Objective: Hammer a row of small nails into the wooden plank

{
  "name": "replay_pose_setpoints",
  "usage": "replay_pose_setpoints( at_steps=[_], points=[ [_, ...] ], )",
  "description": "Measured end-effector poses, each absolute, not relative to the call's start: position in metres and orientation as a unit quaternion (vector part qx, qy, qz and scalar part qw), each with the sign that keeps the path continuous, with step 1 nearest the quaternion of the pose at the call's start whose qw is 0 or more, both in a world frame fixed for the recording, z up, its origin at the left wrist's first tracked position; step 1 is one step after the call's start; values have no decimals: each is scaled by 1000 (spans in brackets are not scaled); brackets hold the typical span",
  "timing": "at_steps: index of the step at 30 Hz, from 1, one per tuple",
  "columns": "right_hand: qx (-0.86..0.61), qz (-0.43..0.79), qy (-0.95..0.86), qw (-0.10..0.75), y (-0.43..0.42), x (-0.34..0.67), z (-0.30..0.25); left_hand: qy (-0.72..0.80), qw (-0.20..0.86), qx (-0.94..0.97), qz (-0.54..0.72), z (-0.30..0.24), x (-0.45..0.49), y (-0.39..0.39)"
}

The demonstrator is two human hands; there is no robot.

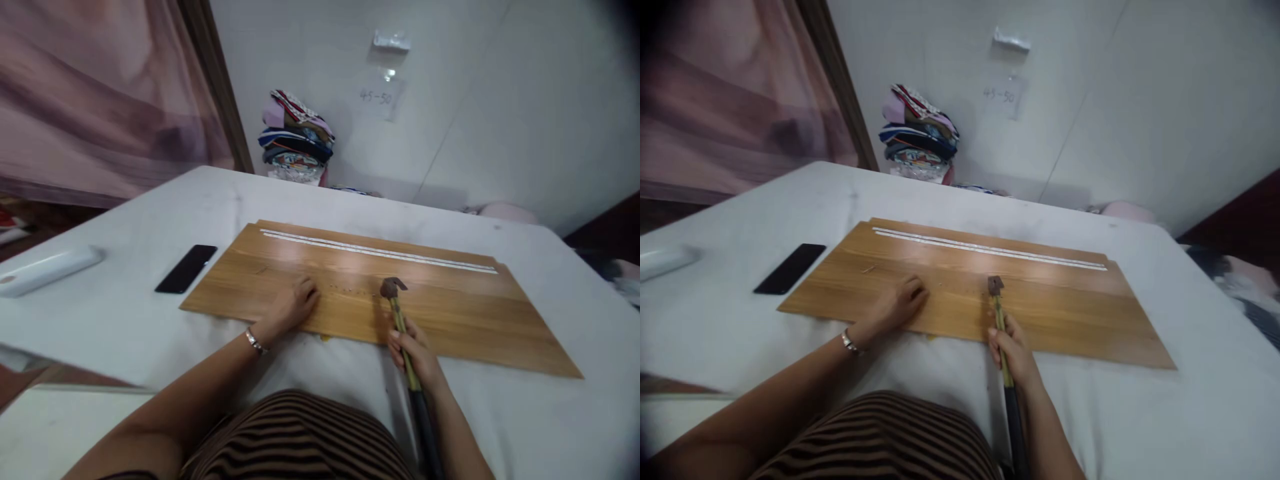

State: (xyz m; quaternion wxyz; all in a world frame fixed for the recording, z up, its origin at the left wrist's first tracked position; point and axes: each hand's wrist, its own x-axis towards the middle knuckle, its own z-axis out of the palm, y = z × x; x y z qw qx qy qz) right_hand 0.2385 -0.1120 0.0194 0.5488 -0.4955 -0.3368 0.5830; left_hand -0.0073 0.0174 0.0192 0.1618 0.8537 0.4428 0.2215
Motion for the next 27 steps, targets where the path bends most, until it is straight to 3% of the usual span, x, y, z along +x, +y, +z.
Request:
replay_pose_setpoints(
  at_steps=[27],
  points=[
    [-490,595,-338,540,-114,248,6,422,140,869,219,-9,-8,30]
  ],
)
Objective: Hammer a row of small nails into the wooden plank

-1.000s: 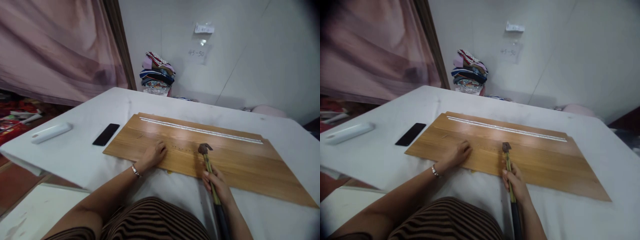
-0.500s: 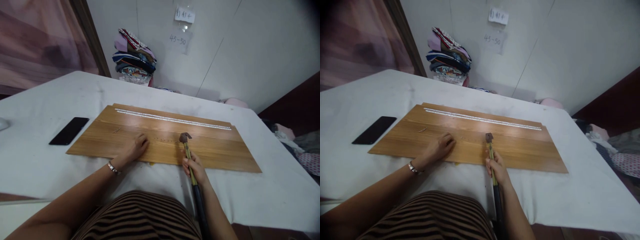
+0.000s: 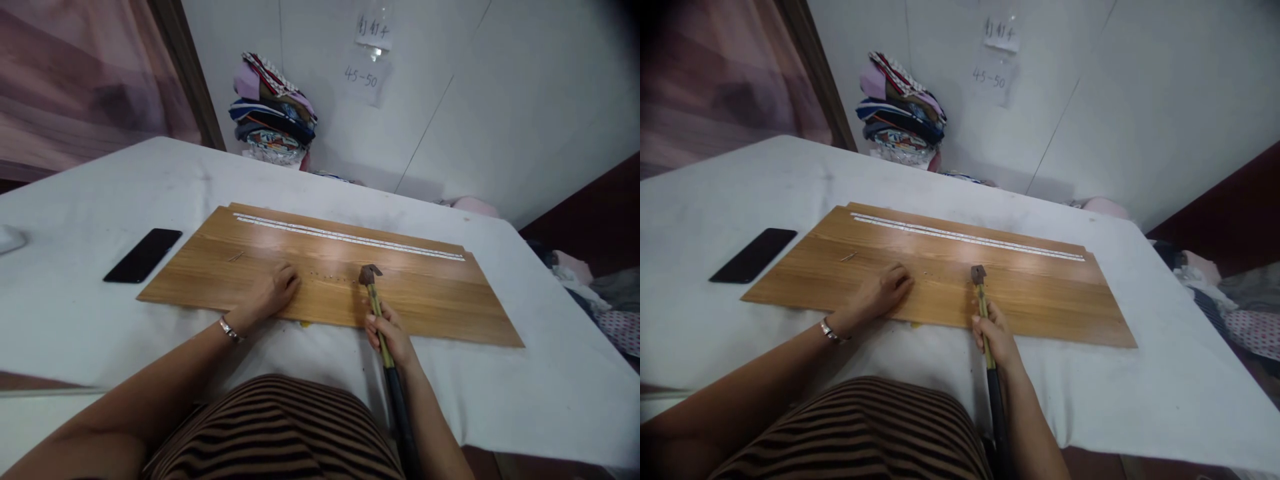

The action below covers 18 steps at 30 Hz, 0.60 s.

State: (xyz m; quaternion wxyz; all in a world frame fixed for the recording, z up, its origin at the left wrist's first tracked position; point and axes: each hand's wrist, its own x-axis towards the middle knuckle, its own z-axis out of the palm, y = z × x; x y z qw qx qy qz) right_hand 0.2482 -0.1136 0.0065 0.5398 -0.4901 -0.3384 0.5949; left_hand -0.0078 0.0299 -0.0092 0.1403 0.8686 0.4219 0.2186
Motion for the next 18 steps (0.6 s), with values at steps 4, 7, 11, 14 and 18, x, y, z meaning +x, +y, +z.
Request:
replay_pose_setpoints(
  at_steps=[4,7,11,14,18],
  points=[
    [-486,591,-342,546,-113,248,5,426,138,867,218,-11,-8,31],
    [-479,589,-337,557,-113,248,4,423,142,868,217,-12,-9,31],
    [-481,597,-337,547,-113,248,7,426,147,866,216,-10,-8,31],
    [-487,600,-337,538,-113,247,8,428,142,867,212,-7,-7,29],
    [-480,596,-336,549,-113,248,8,433,140,867,204,-4,-6,28]
  ],
)
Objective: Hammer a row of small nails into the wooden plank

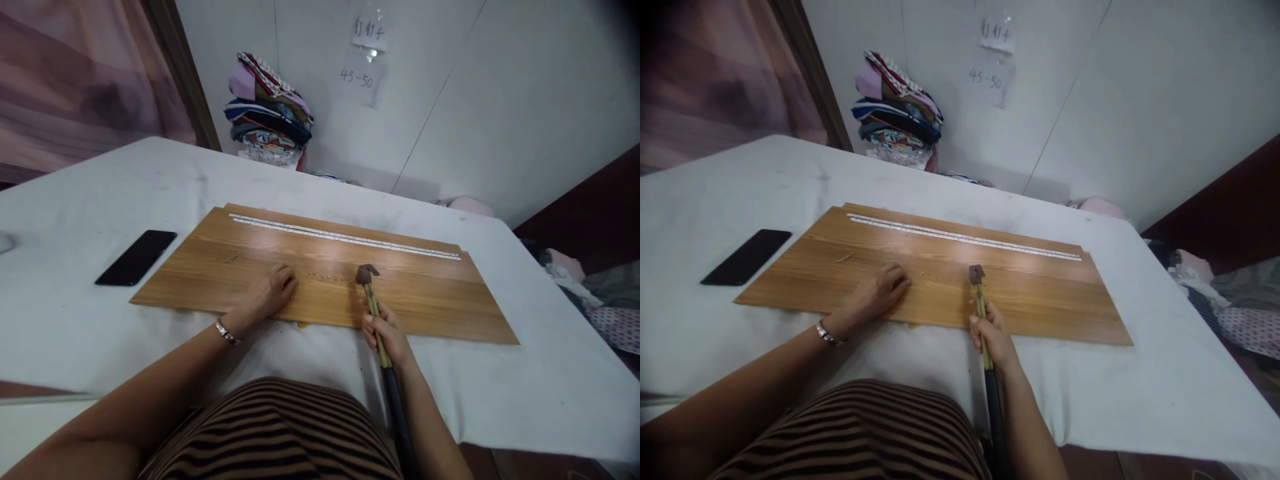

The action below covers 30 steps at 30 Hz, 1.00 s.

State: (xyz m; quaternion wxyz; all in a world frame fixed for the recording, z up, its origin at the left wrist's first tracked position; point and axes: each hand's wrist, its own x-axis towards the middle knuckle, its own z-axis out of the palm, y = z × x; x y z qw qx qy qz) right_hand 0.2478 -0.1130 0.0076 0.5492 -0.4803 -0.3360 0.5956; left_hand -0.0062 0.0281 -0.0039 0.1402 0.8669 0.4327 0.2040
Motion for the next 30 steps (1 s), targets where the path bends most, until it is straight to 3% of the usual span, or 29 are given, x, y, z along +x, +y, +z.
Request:
replay_pose_setpoints(
  at_steps=[30],
  points=[
    [-485,588,-334,554,-116,249,0,436,158,861,211,-8,-7,27]
  ],
)
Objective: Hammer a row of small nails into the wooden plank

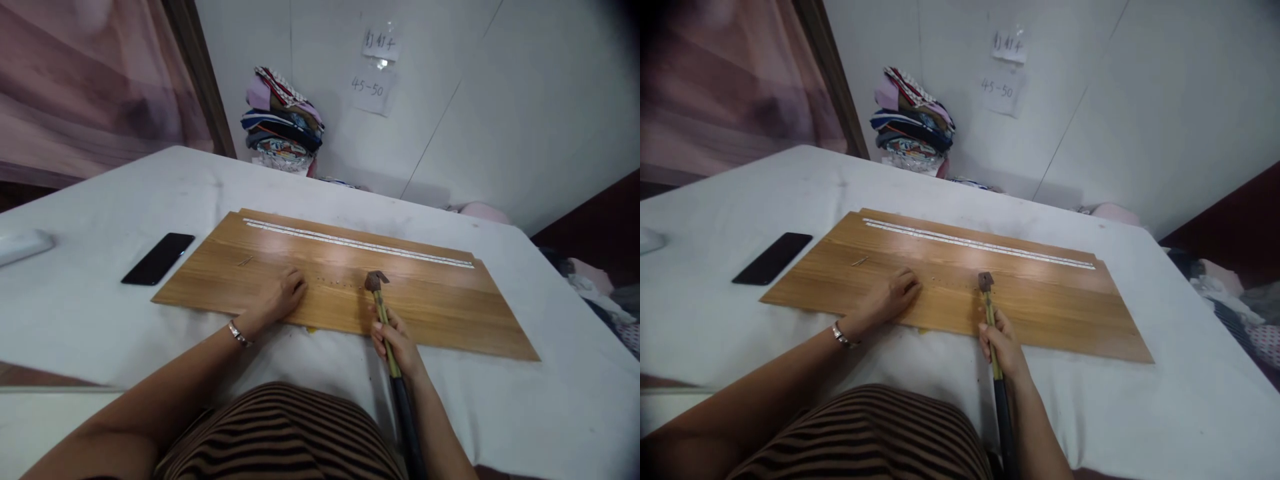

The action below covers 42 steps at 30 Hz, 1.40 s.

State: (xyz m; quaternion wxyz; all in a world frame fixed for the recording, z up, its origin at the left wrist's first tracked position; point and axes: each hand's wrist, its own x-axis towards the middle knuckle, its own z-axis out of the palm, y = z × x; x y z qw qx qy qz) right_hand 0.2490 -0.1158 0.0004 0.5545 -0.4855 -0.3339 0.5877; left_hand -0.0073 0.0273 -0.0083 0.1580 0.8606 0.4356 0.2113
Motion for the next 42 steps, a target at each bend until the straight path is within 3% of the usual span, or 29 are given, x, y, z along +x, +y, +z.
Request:
replay_pose_setpoints(
  at_steps=[42],
  points=[
    [-479,594,-337,551,-114,247,7,438,147,862,209,0,-6,26]
  ],
)
